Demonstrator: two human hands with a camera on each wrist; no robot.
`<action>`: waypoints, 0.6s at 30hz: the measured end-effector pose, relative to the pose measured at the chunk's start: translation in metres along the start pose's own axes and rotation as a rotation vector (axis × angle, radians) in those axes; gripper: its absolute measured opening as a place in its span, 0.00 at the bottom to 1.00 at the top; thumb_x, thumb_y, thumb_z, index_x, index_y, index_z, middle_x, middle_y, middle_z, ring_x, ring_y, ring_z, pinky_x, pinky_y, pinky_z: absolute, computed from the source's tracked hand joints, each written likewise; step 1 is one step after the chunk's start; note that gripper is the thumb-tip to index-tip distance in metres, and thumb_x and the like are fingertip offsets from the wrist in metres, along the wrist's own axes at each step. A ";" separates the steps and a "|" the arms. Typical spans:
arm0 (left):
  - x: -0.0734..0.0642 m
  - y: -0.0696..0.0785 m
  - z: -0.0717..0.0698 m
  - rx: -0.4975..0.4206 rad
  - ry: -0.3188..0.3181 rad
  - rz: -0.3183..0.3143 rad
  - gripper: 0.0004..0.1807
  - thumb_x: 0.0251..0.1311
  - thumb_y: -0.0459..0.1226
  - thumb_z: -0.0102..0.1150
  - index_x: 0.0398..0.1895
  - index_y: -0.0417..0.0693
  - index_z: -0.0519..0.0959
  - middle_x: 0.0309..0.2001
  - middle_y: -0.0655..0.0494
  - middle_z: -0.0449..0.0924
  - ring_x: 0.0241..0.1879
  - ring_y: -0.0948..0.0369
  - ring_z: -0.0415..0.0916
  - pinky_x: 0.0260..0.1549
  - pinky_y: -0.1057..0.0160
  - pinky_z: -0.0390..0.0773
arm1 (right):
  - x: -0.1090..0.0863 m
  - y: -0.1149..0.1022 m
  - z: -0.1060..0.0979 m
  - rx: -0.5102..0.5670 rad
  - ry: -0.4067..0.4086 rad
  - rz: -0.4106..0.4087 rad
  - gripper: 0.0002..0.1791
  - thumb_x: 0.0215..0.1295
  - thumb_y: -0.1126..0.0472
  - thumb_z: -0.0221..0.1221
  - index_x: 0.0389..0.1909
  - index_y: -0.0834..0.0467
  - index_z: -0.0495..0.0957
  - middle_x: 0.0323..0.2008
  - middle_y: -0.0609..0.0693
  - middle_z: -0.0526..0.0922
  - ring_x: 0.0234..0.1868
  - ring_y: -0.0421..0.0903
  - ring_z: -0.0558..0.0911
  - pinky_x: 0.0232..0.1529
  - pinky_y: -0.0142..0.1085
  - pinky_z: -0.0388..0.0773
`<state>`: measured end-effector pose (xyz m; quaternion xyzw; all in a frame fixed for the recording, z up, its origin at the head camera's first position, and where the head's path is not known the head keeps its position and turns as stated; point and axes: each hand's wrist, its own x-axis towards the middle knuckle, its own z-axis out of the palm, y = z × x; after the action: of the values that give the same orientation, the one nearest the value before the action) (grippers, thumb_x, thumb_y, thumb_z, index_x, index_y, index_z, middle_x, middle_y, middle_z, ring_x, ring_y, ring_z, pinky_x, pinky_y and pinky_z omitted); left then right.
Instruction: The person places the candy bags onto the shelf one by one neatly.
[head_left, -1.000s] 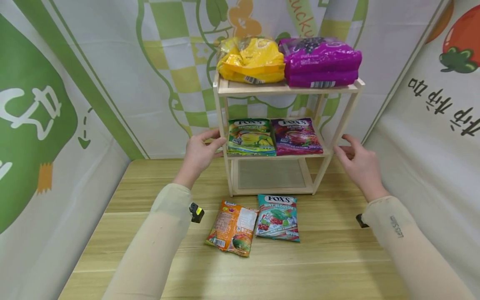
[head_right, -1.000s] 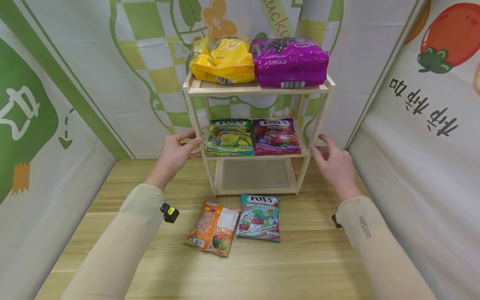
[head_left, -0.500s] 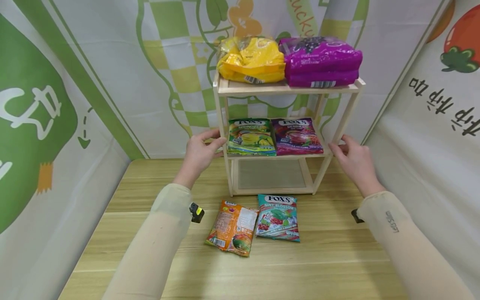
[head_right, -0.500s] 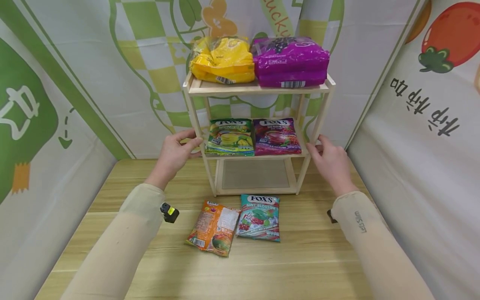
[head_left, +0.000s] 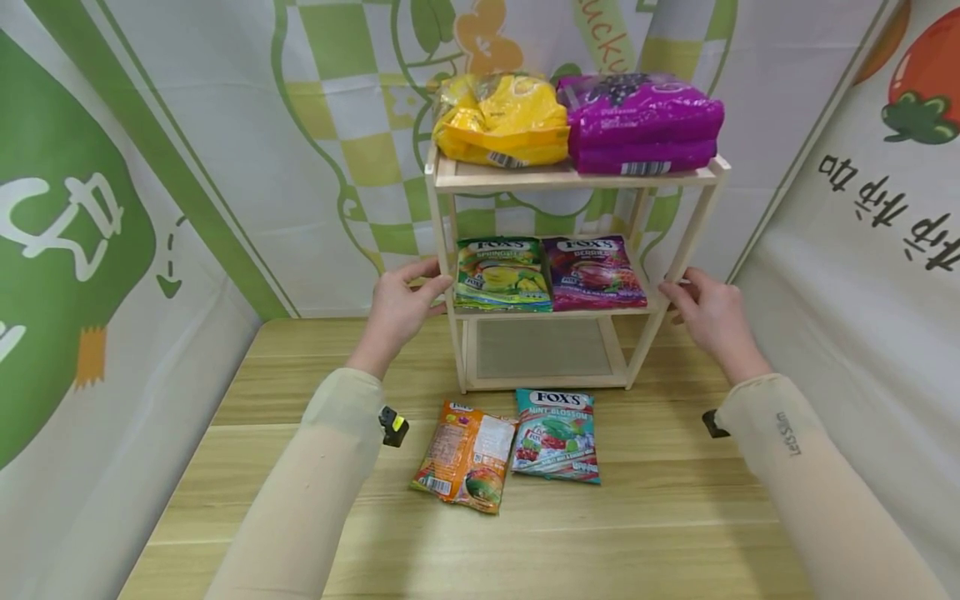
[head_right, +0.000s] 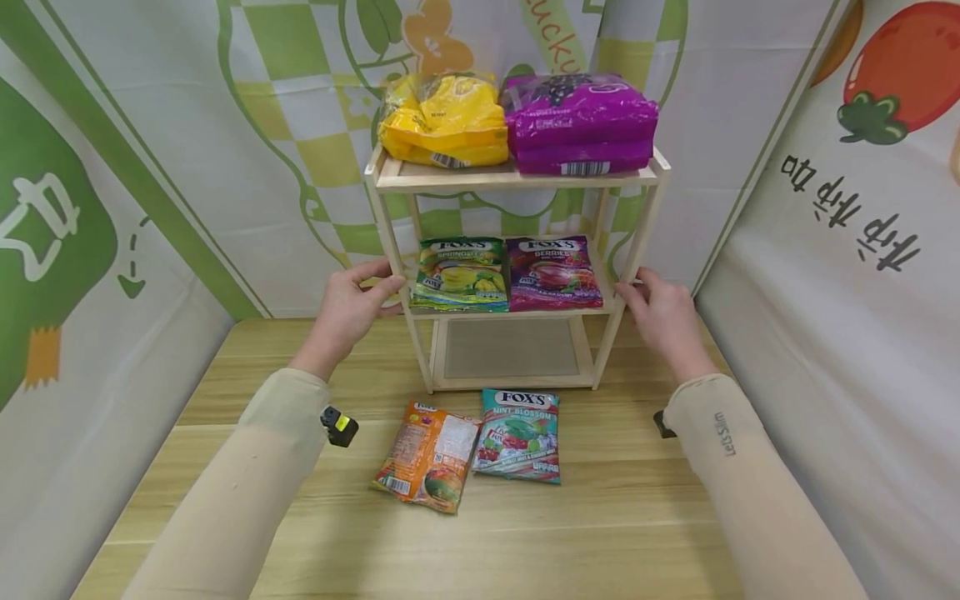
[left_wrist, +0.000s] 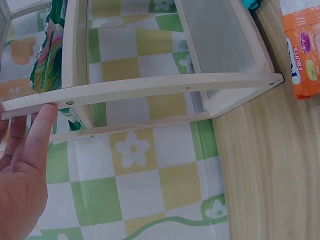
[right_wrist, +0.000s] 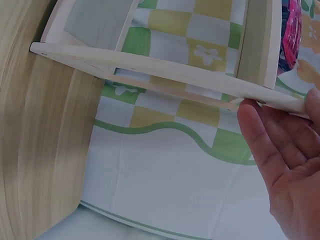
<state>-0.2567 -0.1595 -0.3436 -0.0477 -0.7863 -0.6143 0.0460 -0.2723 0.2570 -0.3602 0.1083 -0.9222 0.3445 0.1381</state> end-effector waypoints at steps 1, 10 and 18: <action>0.000 0.000 0.000 -0.001 0.000 -0.002 0.25 0.73 0.40 0.60 0.69 0.43 0.75 0.62 0.46 0.72 0.59 0.50 0.79 0.47 0.65 0.87 | 0.001 0.001 0.000 0.005 -0.008 0.003 0.23 0.81 0.48 0.49 0.54 0.66 0.76 0.48 0.70 0.84 0.33 0.61 0.89 0.34 0.52 0.88; 0.000 -0.003 0.000 -0.023 -0.001 0.032 0.23 0.73 0.40 0.61 0.67 0.42 0.77 0.58 0.44 0.73 0.59 0.46 0.79 0.54 0.52 0.85 | 0.003 0.003 -0.002 0.036 -0.047 0.014 0.22 0.81 0.49 0.50 0.56 0.65 0.76 0.51 0.69 0.84 0.38 0.63 0.89 0.42 0.57 0.87; -0.004 -0.003 -0.002 -0.006 -0.020 0.030 0.27 0.74 0.41 0.59 0.72 0.44 0.71 0.64 0.45 0.72 0.62 0.47 0.77 0.56 0.53 0.84 | 0.005 0.005 -0.006 0.042 -0.086 0.027 0.23 0.80 0.47 0.51 0.54 0.65 0.76 0.51 0.68 0.84 0.42 0.64 0.88 0.51 0.60 0.82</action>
<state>-0.2528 -0.1619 -0.3468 -0.0657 -0.7840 -0.6154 0.0469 -0.2779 0.2642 -0.3578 0.1134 -0.9213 0.3606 0.0912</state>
